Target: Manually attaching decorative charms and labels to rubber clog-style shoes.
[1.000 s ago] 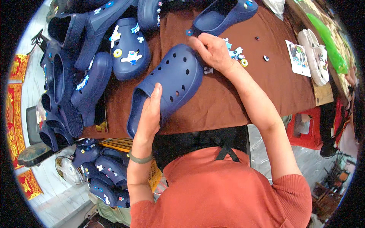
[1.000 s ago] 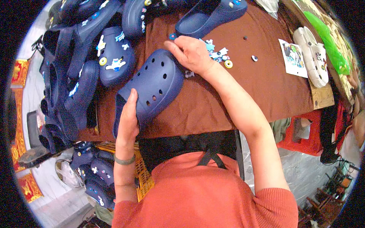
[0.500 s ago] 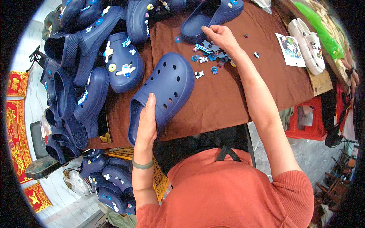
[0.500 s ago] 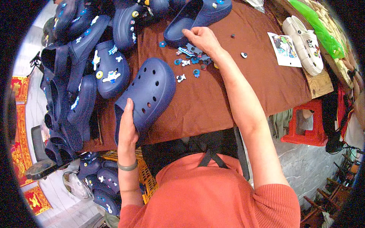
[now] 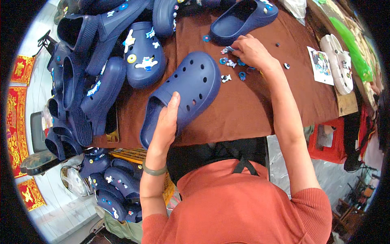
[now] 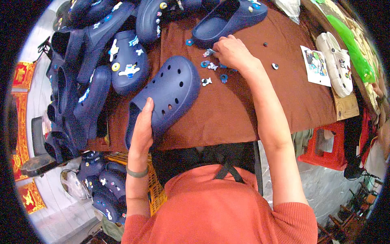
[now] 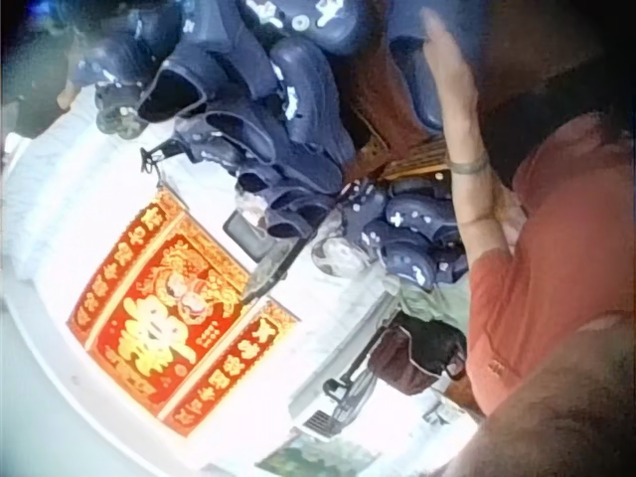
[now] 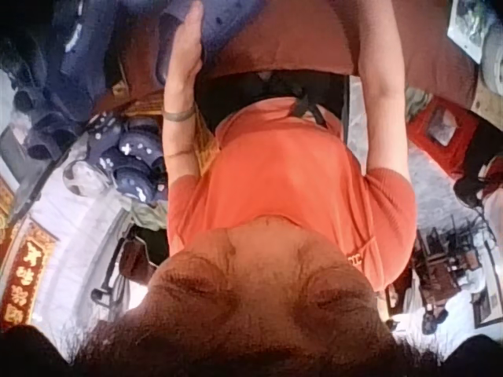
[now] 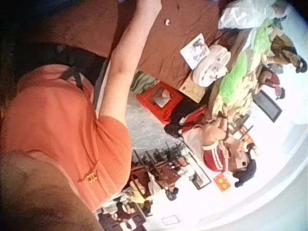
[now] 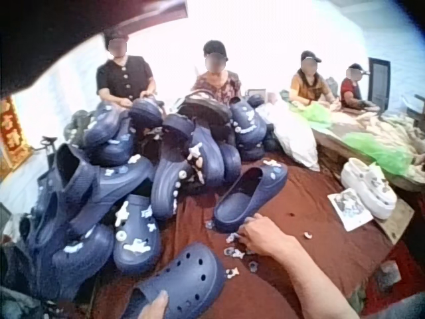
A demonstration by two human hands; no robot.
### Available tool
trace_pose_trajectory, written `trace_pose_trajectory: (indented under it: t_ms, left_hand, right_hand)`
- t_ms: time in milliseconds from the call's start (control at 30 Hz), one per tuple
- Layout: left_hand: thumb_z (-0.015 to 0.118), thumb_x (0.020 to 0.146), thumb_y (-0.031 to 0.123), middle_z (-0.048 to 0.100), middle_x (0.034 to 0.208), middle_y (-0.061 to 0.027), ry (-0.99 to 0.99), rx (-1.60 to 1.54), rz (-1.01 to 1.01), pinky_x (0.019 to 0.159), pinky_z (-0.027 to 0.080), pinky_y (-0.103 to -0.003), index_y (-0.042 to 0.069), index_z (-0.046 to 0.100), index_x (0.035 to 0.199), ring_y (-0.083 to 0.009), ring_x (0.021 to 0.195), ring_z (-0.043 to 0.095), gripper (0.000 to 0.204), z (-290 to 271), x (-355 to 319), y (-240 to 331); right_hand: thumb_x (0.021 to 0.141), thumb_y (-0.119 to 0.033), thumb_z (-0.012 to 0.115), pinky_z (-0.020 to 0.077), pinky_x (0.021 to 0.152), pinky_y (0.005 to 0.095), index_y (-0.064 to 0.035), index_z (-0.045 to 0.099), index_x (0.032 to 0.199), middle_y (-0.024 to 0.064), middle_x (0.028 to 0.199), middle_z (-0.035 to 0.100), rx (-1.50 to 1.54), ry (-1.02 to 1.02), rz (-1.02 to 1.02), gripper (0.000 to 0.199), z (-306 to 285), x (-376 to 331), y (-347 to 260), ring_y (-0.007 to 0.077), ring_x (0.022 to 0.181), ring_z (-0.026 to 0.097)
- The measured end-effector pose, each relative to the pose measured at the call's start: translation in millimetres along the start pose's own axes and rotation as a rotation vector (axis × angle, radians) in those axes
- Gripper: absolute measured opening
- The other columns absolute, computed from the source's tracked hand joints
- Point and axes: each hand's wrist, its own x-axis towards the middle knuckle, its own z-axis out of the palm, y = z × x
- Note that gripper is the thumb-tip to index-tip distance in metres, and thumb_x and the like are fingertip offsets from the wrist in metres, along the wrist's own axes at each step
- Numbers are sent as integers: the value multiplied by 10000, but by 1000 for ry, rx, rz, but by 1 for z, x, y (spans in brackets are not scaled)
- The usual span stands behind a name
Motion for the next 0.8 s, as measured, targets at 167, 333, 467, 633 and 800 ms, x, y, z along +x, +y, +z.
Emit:
trace_pose_trajectory:
  t_ms: [167,333,467,633,800]
  left_hand:
    - [436,987,417,590,1202,-129,7,-1,13,936,461,-315,-41,499,1265,-180,1035,607,539,-4,1,-4]
    - [444,985,412,594,1197,-127,-14,29,31,943,448,-308,-49,509,1255,-177,1052,596,538,0,-1,0]
    - [451,983,414,598,1189,-124,43,85,24,954,438,-307,-44,525,1240,-176,1057,590,530,-4,-2,-5]
    - [418,988,448,599,1156,-133,15,142,83,951,403,-306,-67,532,1222,-189,1069,556,577,0,-6,4]
    - [415,992,434,588,1170,-140,24,175,75,961,397,-308,-70,528,1225,-201,1085,548,566,-5,-3,-4]
  right_hand:
    - [838,-153,619,452,875,431,-38,682,967,142,983,641,-7,144,46,183,-1,8,-13,336,965,584]
    - [870,-171,584,485,786,453,-19,660,985,194,903,648,368,330,-85,205,8,8,-14,386,889,615]
    - [882,-143,574,498,754,436,-20,661,1000,199,877,660,195,330,-217,191,14,9,-9,385,847,629]
    - [846,-199,665,517,740,335,-19,680,979,153,874,692,640,129,172,224,-20,5,-49,249,818,676]
    - [751,-186,768,514,698,323,-20,671,904,112,861,665,678,344,-119,246,5,4,-69,229,794,655]
